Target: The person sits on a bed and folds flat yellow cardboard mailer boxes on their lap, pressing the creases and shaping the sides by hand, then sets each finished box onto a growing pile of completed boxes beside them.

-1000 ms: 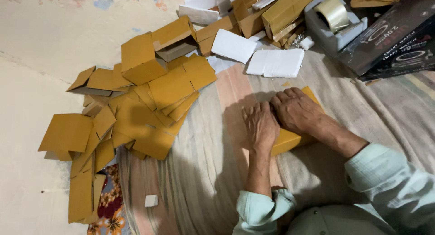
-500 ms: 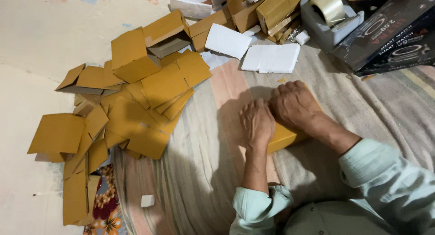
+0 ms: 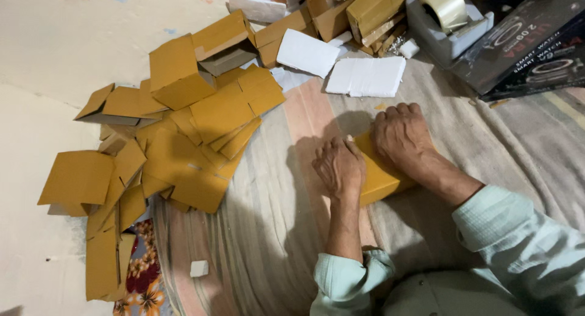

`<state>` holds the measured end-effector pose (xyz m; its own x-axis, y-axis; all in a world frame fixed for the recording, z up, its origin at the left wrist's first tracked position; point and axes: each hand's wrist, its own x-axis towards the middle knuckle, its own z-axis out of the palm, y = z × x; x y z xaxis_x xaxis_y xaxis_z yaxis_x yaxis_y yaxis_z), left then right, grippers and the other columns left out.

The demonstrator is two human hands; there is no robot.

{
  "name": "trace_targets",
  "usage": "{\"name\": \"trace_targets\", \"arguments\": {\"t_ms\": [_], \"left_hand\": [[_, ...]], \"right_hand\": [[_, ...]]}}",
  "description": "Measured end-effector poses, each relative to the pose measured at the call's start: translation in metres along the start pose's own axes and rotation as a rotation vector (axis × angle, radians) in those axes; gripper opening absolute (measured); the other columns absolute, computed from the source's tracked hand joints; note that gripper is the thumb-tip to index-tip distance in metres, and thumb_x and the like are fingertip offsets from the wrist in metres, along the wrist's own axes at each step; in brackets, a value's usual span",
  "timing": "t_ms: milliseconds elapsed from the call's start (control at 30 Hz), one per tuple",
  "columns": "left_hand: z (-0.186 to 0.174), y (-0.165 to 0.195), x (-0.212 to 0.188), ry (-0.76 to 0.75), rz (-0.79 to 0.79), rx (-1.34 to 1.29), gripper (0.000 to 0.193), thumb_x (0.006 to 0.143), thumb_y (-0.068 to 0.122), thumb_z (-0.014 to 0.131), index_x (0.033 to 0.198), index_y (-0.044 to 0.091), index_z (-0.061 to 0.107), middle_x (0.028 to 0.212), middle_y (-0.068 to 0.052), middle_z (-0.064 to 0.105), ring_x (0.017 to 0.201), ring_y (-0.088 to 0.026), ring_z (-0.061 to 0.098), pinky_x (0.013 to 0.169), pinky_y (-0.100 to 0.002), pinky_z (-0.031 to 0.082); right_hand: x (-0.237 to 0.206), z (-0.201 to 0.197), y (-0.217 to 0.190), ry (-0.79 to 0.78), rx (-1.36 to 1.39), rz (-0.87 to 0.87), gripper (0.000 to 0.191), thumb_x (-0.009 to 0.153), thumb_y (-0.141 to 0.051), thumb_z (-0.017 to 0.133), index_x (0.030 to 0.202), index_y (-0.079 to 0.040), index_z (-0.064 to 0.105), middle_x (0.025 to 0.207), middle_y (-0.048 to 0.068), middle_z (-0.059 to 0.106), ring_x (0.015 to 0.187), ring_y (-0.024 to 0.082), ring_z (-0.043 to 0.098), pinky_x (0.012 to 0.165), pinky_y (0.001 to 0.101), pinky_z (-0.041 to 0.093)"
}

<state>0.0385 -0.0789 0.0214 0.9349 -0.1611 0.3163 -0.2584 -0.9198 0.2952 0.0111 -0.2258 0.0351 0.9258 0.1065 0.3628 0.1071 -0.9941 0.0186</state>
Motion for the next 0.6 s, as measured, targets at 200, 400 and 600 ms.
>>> {"name": "trace_targets", "arguments": {"t_ms": [200,400,600], "left_hand": [[0.002,-0.003,0.000,0.012,0.321,-0.036,0.026,0.093,0.017,0.049,0.103,0.002,0.067,0.108,-0.019,0.070,0.110,-0.037,0.062,0.104,-0.054,0.043],[0.003,-0.001,0.000,-0.015,0.020,0.002,0.026,0.102,0.025,0.052,0.099,0.003,0.066,0.106,-0.020,0.070,0.106,-0.038,0.062,0.097,-0.055,0.041],[-0.002,-0.005,0.000,-0.041,0.261,0.044,0.024,0.095,0.019,0.049,0.100,0.004,0.067,0.105,-0.018,0.071,0.107,-0.037,0.064,0.108,-0.052,0.041]], "right_hand": [[0.004,0.009,-0.003,0.266,0.285,-0.238,0.019,0.089,-0.020,0.057,0.092,-0.003,0.065,0.084,0.016,0.067,0.086,0.032,0.064,0.085,0.0430,0.047],[0.002,0.009,-0.001,0.023,-0.052,-0.031,0.027,0.098,-0.027,0.055,0.095,-0.003,0.066,0.083,0.011,0.068,0.084,0.028,0.065,0.080,0.0398,0.047],[0.001,-0.002,-0.004,0.346,0.311,-0.269,0.016,0.082,-0.020,0.060,0.087,-0.005,0.065,0.081,0.013,0.065,0.080,0.029,0.063,0.077,0.0404,0.047]]}}
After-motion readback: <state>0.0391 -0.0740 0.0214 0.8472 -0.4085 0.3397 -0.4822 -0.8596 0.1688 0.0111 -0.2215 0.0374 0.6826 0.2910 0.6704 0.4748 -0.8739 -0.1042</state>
